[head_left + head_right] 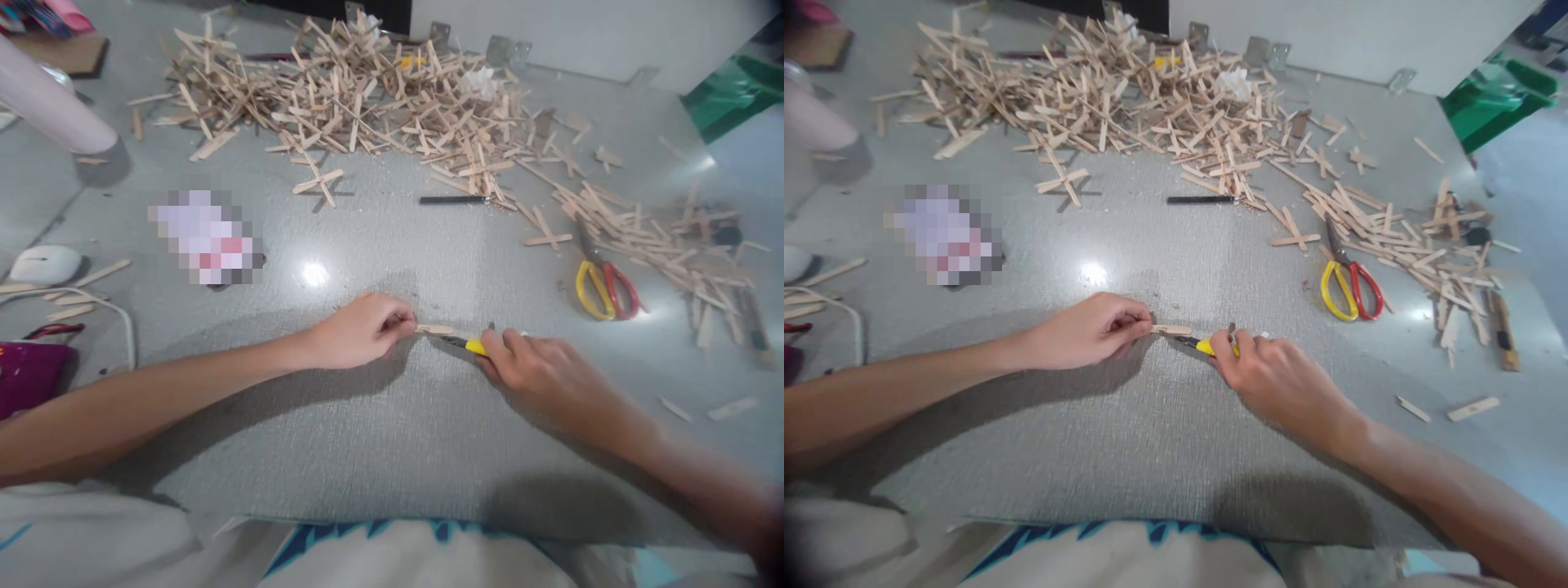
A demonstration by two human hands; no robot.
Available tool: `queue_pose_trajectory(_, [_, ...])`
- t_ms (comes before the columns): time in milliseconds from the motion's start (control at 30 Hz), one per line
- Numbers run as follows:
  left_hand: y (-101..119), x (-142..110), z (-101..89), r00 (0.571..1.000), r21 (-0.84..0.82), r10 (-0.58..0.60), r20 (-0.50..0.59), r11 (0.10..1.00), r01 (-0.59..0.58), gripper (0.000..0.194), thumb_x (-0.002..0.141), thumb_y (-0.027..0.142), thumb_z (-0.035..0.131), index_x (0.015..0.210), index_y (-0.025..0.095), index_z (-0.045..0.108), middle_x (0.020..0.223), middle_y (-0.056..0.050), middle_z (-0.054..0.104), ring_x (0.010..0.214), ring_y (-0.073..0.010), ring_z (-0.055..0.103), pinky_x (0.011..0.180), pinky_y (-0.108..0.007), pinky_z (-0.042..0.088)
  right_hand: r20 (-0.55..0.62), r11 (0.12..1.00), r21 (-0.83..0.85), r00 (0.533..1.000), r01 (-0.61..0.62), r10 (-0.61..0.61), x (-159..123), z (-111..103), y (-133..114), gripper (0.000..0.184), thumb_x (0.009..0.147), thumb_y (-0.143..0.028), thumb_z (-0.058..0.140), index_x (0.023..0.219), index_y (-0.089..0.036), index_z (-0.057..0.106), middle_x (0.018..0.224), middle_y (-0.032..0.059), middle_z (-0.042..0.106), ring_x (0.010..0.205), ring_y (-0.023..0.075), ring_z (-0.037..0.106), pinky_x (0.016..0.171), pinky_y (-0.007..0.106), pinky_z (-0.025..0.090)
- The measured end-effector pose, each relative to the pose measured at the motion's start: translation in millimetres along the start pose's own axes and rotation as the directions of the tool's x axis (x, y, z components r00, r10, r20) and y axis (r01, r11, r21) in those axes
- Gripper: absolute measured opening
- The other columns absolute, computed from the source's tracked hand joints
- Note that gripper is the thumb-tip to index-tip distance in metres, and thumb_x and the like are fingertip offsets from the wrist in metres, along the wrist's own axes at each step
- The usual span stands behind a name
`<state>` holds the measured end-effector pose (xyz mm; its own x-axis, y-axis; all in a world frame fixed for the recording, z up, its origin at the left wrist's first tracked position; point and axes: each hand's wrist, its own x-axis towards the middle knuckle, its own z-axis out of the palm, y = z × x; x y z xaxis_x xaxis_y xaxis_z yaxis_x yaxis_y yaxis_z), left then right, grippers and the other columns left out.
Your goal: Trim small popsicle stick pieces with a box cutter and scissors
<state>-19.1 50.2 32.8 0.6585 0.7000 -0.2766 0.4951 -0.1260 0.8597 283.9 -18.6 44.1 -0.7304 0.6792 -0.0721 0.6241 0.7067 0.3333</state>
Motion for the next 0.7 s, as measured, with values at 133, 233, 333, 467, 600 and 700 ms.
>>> queue_pose_trajectory(133, [-5.0, 3.0, -0.3, 0.999, 0.007, 0.038, 0.010, 0.999, -0.038, 0.036, 0.111, 0.030, 0.054, 0.077, 0.019, 0.064, 0.059, 0.000, 0.065, 0.047, -0.0107, 0.053, 0.053, -0.024, 0.037, -0.042, 0.999, -0.013, 0.998, 0.039, -0.039, 5.0, 12.4, 8.8, 0.037, 0.121, -0.033, 0.040, 0.110, -0.015, 0.071, 0.077, 0.0060, 0.066, 0.054, 0.0178, 0.055, 0.055, 0.036, 0.018])
queue_pose_trajectory(233, [-5.8, 3.9, 1.1, 0.999, 0.013, 0.052, -0.005, 0.999, -0.052, 0.037, 0.110, 0.031, 0.054, 0.077, 0.019, 0.063, 0.058, 0.000, 0.065, 0.047, -0.0102, 0.052, 0.053, -0.023, 0.037, -0.070, 0.994, 0.001, 0.992, 0.110, -0.109, 13.7, 21.9, 21.8, 0.049, 0.123, -0.038, 0.032, 0.104, -0.015, 0.071, 0.076, 0.0067, 0.066, 0.052, 0.0172, 0.052, 0.054, 0.036, 0.018])
queue_pose_trajectory(333, [-4.8, 3.0, 2.2, 0.998, 0.014, 0.062, -0.032, 0.998, -0.062, 0.035, 0.108, 0.028, 0.054, 0.075, 0.019, 0.062, 0.057, 0.001, 0.063, 0.047, -0.0099, 0.051, 0.054, -0.023, 0.037, -0.057, 0.990, 0.037, 0.989, 0.139, -0.137, 19.5, 15.1, 27.5, 0.050, 0.122, -0.033, 0.028, 0.103, -0.017, 0.072, 0.071, 0.0043, 0.063, 0.049, 0.0158, 0.045, 0.053, 0.036, 0.016])
queue_pose_trajectory(467, [-3.6, 0.8, 1.9, 0.998, 0.000, 0.069, -0.016, 0.998, -0.069, 0.033, 0.107, 0.027, 0.054, 0.076, 0.019, 0.063, 0.058, 0.002, 0.062, 0.050, -0.0099, 0.051, 0.055, -0.021, 0.038, 0.011, 0.998, 0.009, 0.998, 0.055, -0.055, 17.8, -10.6, 16.5, 0.036, 0.111, -0.011, 0.039, 0.103, -0.020, 0.072, 0.067, 0.0023, 0.061, 0.046, 0.0147, 0.039, 0.052, 0.037, 0.015])
queue_pose_trajectory(600, [-4.1, 0.0, 2.2, 0.998, -0.004, 0.056, -0.020, 0.998, -0.056, 0.033, 0.107, 0.027, 0.053, 0.076, 0.019, 0.062, 0.058, 0.002, 0.061, 0.051, -0.0099, 0.050, 0.055, -0.021, 0.038, 0.039, 0.997, -0.030, 0.997, 0.072, -0.071, 16.7, -6.4, 13.0, 0.031, 0.112, -0.012, 0.043, 0.106, -0.020, 0.072, 0.069, 0.0015, 0.061, 0.047, 0.0147, 0.041, 0.052, 0.037, 0.015])
queue_pose_trajectory(700, [-4.5, 0.2, 3.6, 0.999, -0.010, 0.041, -0.034, 0.999, -0.041, 0.032, 0.107, 0.028, 0.054, 0.077, 0.019, 0.061, 0.058, 0.002, 0.061, 0.050, -0.0102, 0.051, 0.054, -0.022, 0.038, 0.001, 0.993, -0.021, 0.993, 0.120, -0.120, 19.2, 13.1, 20.5, 0.041, 0.120, -0.028, 0.035, 0.103, -0.019, 0.071, 0.071, 0.0017, 0.062, 0.047, 0.0147, 0.040, 0.052, 0.036, 0.014])
